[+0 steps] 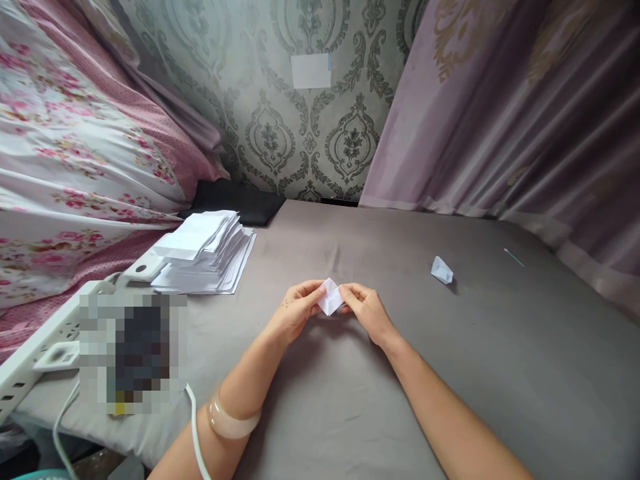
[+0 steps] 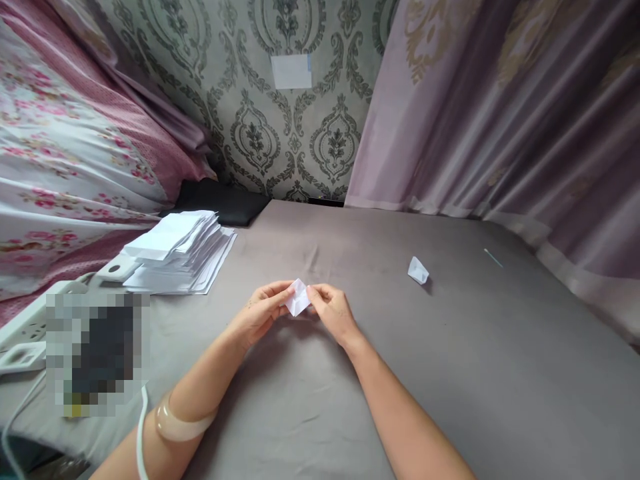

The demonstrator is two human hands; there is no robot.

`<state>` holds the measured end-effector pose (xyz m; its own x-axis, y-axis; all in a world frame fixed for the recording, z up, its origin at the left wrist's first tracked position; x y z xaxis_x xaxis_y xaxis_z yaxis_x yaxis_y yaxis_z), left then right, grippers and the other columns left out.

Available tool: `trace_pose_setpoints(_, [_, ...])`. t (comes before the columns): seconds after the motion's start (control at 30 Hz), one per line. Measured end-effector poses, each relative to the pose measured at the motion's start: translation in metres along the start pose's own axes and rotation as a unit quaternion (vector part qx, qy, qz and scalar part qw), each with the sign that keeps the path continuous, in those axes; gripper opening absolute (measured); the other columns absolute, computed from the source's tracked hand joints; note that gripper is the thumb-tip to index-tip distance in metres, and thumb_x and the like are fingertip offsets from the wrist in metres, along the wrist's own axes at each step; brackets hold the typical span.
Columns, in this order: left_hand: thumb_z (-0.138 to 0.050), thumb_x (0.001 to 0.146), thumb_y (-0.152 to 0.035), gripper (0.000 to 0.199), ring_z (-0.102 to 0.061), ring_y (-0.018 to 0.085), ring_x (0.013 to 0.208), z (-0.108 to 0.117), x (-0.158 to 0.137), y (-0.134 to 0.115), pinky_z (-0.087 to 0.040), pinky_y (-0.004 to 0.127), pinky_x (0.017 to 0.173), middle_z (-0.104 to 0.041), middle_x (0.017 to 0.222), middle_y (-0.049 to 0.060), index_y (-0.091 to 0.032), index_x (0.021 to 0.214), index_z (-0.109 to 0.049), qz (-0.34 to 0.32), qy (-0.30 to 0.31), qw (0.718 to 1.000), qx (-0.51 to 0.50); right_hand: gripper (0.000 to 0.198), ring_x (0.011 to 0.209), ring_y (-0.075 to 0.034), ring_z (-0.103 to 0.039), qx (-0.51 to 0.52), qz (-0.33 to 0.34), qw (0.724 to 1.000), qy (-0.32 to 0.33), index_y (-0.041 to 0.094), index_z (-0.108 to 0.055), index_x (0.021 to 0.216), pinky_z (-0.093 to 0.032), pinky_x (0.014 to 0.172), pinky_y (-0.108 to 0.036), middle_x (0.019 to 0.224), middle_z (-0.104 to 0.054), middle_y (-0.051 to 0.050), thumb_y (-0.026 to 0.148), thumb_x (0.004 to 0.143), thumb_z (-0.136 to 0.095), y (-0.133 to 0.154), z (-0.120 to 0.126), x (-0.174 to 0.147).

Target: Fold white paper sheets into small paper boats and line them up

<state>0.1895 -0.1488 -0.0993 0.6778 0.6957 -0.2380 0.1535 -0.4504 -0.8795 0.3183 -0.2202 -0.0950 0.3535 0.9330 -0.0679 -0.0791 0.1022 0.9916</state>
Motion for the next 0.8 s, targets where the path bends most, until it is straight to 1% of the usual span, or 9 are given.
trace_pose_setpoints(0.07, [-0.076, 0.066, -0.038, 0.040, -0.063, 0.017, 0.080, 0.002, 0.000, 0.001, -0.049, 0.029, 0.075, -0.070, 0.086, 0.009, -0.012, 0.095, -0.070, 0.005, -0.002, 1.000, 0.014, 0.033, 0.069, -0.016, -0.060, 0.040, -0.034, 0.999, 0.006, 0.016, -0.069, 0.086, -0.050, 0.063, -0.029, 0.075, -0.067, -0.005, 0.046, 0.076, -0.060, -0.003, -0.001, 0.001])
trace_pose_setpoints(0.17, [-0.075, 0.066, -0.037, 0.039, -0.062, 0.015, 0.074, 0.007, 0.002, 0.002, -0.047, 0.026, 0.070, -0.069, 0.084, 0.009, -0.012, 0.095, -0.070, 0.020, -0.011, 0.997, 0.073, 0.033, 0.062, -0.014, -0.057, 0.043, -0.054, 0.998, -0.009, 0.015, -0.069, 0.081, -0.047, 0.058, -0.026, 0.071, -0.067, -0.004, 0.047, 0.072, -0.065, -0.008, 0.001, 0.002])
trace_pose_setpoints(0.27, [-0.074, 0.067, -0.033, 0.034, -0.059, 0.013, 0.065, 0.012, 0.005, 0.004, -0.047, 0.025, 0.065, -0.068, 0.079, 0.008, -0.010, 0.091, -0.069, 0.018, -0.042, 0.989, 0.139, 0.032, 0.056, -0.013, -0.056, -0.017, -0.070, 0.997, -0.032, 0.016, -0.069, 0.082, -0.043, 0.051, -0.025, 0.068, -0.066, -0.004, 0.045, 0.073, -0.063, -0.014, 0.005, 0.002])
trace_pose_setpoints(0.33, [-0.070, 0.069, -0.031, 0.028, -0.059, 0.014, 0.064, 0.014, 0.007, 0.006, -0.048, 0.026, 0.064, -0.068, 0.077, 0.007, -0.010, 0.089, -0.068, -0.007, -0.070, 0.980, 0.188, 0.027, 0.057, -0.015, -0.057, -0.096, -0.056, 0.993, -0.049, 0.017, -0.070, 0.083, -0.043, 0.053, -0.027, 0.069, -0.067, -0.004, 0.041, 0.077, -0.058, -0.016, 0.006, 0.003])
trace_pose_setpoints(0.43, [-0.063, 0.074, -0.028, 0.020, -0.059, 0.016, 0.065, 0.014, 0.011, 0.008, -0.047, 0.028, 0.063, -0.067, 0.074, 0.006, -0.013, 0.087, -0.066, -0.054, -0.101, 0.950, 0.289, 0.023, 0.067, -0.018, -0.061, -0.255, 0.008, 0.964, -0.075, 0.020, -0.069, 0.080, -0.043, 0.065, -0.030, 0.073, -0.069, -0.006, 0.032, 0.084, -0.050, -0.012, 0.004, 0.003])
trace_pose_setpoints(0.5, [-0.059, 0.075, -0.025, 0.014, -0.059, 0.017, 0.066, 0.013, 0.013, 0.008, -0.045, 0.029, 0.066, -0.066, 0.072, 0.005, -0.016, 0.083, -0.067, -0.097, -0.119, 0.916, 0.370, 0.024, 0.072, -0.020, -0.061, -0.344, 0.046, 0.933, -0.089, 0.020, -0.068, 0.079, -0.041, 0.069, -0.031, 0.076, -0.068, -0.007, 0.027, 0.087, -0.047, -0.010, 0.002, 0.003])
trace_pose_setpoints(0.63, [-0.057, 0.076, -0.020, 0.011, -0.056, 0.016, 0.070, 0.011, 0.015, 0.004, -0.043, 0.028, 0.072, -0.064, 0.076, 0.005, -0.018, 0.078, -0.067, -0.171, -0.138, 0.851, 0.477, 0.018, 0.077, -0.019, -0.060, -0.431, 0.072, 0.894, -0.101, 0.019, -0.065, 0.081, -0.040, 0.070, -0.029, 0.084, -0.064, -0.008, 0.025, 0.087, -0.048, -0.012, -0.001, 0.004])
trace_pose_setpoints(0.7, [-0.057, 0.075, -0.018, 0.010, -0.056, 0.015, 0.070, 0.013, 0.016, 0.002, -0.043, 0.028, 0.072, -0.063, 0.079, 0.005, -0.018, 0.078, -0.067, -0.166, -0.143, 0.842, 0.493, 0.015, 0.078, -0.018, -0.059, -0.452, 0.069, 0.884, -0.097, 0.020, -0.063, 0.088, -0.040, 0.068, -0.028, 0.091, -0.061, -0.007, 0.025, 0.088, -0.049, -0.013, -0.002, 0.004])
trace_pose_setpoints(0.8, [-0.055, 0.076, -0.016, 0.012, -0.055, 0.014, 0.068, 0.018, 0.018, 0.003, -0.044, 0.028, 0.070, -0.062, 0.077, 0.003, -0.017, 0.081, -0.065, -0.118, -0.140, 0.855, 0.486, 0.020, 0.086, -0.017, -0.057, -0.475, 0.103, 0.871, -0.072, 0.022, -0.060, 0.104, -0.041, 0.066, -0.026, 0.105, -0.058, -0.006, 0.021, 0.090, -0.044, -0.009, -0.006, 0.002])
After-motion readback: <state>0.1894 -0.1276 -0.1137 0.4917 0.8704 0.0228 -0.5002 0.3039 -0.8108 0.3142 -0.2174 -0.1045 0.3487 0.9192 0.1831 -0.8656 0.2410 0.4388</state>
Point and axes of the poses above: each hand's wrist, its own x-axis towards the middle knuckle, its own z-axis out of the back of the hand, y = z × x, the point moved 4 cm from there along x, towards the middle knuckle
